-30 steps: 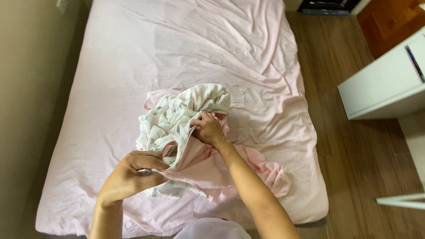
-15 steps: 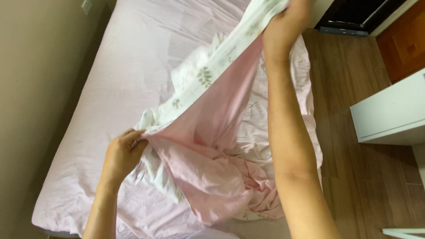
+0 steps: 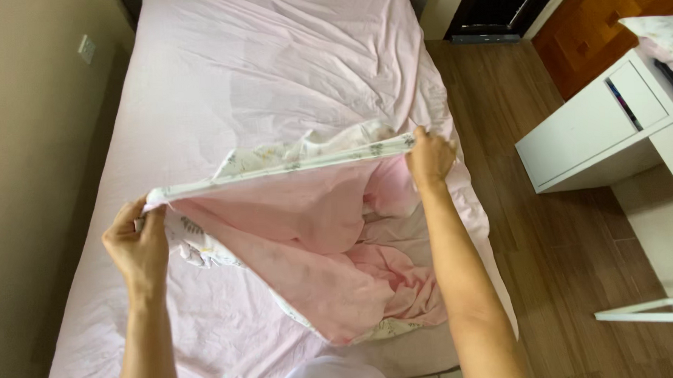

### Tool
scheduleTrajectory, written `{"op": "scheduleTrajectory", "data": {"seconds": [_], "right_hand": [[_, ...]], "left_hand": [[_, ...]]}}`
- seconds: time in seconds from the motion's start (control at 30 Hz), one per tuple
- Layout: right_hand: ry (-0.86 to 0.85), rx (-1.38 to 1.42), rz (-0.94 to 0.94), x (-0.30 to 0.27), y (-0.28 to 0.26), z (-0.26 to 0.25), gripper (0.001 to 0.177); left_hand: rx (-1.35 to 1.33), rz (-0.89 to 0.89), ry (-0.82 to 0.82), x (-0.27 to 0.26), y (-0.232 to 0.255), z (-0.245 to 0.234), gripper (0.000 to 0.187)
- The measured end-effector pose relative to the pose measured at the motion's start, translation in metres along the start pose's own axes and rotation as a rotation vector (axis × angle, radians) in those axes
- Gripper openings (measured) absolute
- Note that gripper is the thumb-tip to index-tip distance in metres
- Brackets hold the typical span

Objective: The person folds bedding by hand on a bed, aligning the corners and edges to create a compact rectangular bundle.

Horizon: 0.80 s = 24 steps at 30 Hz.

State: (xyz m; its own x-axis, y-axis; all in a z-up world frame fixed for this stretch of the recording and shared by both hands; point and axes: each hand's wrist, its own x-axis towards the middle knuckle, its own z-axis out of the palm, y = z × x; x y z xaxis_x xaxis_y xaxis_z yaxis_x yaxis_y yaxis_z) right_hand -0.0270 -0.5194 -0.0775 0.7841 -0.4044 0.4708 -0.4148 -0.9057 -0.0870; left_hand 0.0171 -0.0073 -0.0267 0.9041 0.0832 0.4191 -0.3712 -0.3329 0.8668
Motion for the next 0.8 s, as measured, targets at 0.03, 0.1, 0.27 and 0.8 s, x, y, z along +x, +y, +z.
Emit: {"op": "scheduleTrajectory", "data": {"seconds": [0.03, 0.1, 0.27, 0.8], "right_hand": [[0.129, -0.005, 0.046, -0.004, 0.011, 0.002, 0.023], [0.334, -0.005, 0.077, -0.019, 0.028, 0.013, 0.024], [0.033, 0.369, 0.288, -0.092, 0.069, 0.100, 0.020], [0.310, 0.669, 0.607, -0.061, 0.047, 0.072, 0.030]], "left_hand": [[-0.118, -0.072, 0.081, 0.006, -0.007, 0.005, 0.016], [-0.240, -0.143, 0.153, 0.014, -0.016, 0.000, 0.014], [-0.440, -0.139, 0.302, 0.021, -0.029, -0.022, 0.017], [0.074, -0.115, -0.252, 0.030, 0.021, 0.036, 0.023]]}}
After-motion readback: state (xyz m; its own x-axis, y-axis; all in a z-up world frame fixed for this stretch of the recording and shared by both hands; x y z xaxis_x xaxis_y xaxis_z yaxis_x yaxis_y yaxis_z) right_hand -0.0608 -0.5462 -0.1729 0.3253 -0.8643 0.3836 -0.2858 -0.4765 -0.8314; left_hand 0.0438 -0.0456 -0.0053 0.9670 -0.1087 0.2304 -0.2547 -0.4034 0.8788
